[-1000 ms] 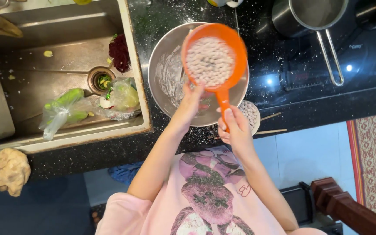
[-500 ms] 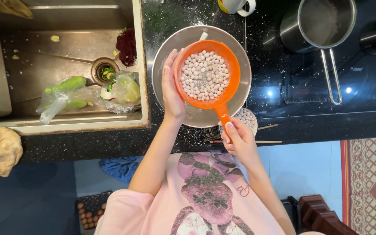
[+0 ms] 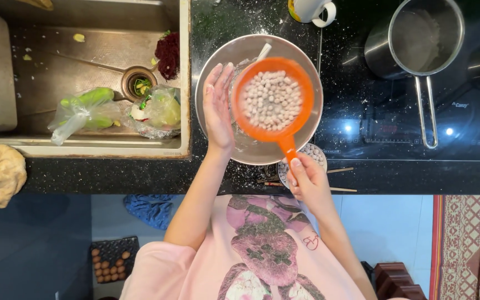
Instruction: Sifting and boiling tapioca pearls on an induction stove.
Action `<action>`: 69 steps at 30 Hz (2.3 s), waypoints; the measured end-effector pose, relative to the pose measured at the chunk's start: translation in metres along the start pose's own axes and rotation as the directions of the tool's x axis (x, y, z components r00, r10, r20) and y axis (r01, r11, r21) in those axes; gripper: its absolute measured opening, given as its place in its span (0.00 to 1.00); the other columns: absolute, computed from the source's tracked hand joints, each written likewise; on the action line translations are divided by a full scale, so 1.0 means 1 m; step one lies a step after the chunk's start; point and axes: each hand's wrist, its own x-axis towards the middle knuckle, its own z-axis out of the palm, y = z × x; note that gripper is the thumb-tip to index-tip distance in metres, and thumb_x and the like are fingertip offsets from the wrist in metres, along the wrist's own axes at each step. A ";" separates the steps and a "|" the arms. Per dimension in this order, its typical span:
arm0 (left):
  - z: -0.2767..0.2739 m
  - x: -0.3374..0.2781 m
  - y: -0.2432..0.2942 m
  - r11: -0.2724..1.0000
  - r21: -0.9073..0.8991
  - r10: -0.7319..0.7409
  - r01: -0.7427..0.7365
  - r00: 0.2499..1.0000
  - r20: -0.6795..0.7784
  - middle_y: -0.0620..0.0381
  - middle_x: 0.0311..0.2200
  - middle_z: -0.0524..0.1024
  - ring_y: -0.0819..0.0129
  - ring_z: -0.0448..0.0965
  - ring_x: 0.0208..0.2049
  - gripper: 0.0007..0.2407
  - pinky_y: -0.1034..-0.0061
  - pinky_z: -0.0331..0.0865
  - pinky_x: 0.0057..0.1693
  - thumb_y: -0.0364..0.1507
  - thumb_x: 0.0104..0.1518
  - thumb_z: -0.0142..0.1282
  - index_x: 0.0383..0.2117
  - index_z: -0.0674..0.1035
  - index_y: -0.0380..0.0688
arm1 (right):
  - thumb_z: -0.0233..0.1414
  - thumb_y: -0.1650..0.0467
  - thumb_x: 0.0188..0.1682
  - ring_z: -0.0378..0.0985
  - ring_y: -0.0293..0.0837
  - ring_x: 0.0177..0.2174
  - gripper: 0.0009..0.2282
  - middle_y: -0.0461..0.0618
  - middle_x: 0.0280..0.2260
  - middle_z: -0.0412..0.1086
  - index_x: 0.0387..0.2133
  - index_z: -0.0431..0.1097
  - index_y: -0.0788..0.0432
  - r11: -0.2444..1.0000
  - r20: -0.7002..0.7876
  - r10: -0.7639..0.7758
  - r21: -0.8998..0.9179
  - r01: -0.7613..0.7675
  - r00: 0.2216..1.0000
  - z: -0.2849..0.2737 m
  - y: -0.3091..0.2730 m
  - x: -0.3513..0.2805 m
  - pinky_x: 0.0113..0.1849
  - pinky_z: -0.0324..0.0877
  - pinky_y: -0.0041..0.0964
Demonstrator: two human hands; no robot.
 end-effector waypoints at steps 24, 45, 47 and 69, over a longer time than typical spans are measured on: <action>-0.001 -0.001 -0.006 0.998 -0.052 0.048 -0.048 0.999 0.005 0.42 0.67 0.65 0.51 0.64 0.70 0.25 0.60 0.53 0.76 0.42 0.69 0.36 0.65 0.63 0.37 | 0.46 0.68 0.58 0.53 0.28 0.14 0.13 0.41 0.20 0.60 0.51 0.68 0.63 0.998 -0.014 -0.036 -0.057 0.036 0.999 -0.024 -0.011 -0.007 0.16 0.45 0.23; 0.093 -0.033 -0.037 0.990 -0.143 0.041 -0.011 0.978 0.207 0.38 0.66 0.65 0.53 0.62 0.70 0.25 0.61 0.53 0.76 0.41 0.69 0.41 0.65 0.63 0.32 | 0.47 0.69 0.58 0.54 0.27 0.14 0.11 0.40 0.18 0.61 0.47 0.69 0.64 0.998 0.005 -0.046 0.031 0.046 0.999 -0.101 -0.032 -0.050 0.16 0.47 0.22; 0.103 -0.039 -0.040 0.991 -0.126 0.064 -0.037 0.973 0.223 0.40 0.66 0.65 0.54 0.63 0.70 0.25 0.61 0.53 0.76 0.42 0.70 0.41 0.64 0.63 0.32 | 0.47 0.69 0.57 0.54 0.27 0.14 0.11 0.40 0.18 0.61 0.47 0.70 0.63 0.999 -0.015 -0.024 0.032 0.025 1.000 -0.113 -0.035 -0.049 0.15 0.47 0.22; 0.056 -0.047 -0.042 0.968 -0.206 0.061 -0.144 0.930 -0.362 0.40 0.63 0.68 0.52 0.67 0.66 0.28 0.58 0.59 0.71 0.43 0.69 0.28 0.65 0.65 0.31 | 0.45 0.67 0.58 0.54 0.28 0.13 0.14 0.39 0.18 0.58 0.53 0.68 0.60 0.996 0.323 0.065 -0.081 -0.041 0.944 -0.054 -0.023 0.007 0.15 0.50 0.23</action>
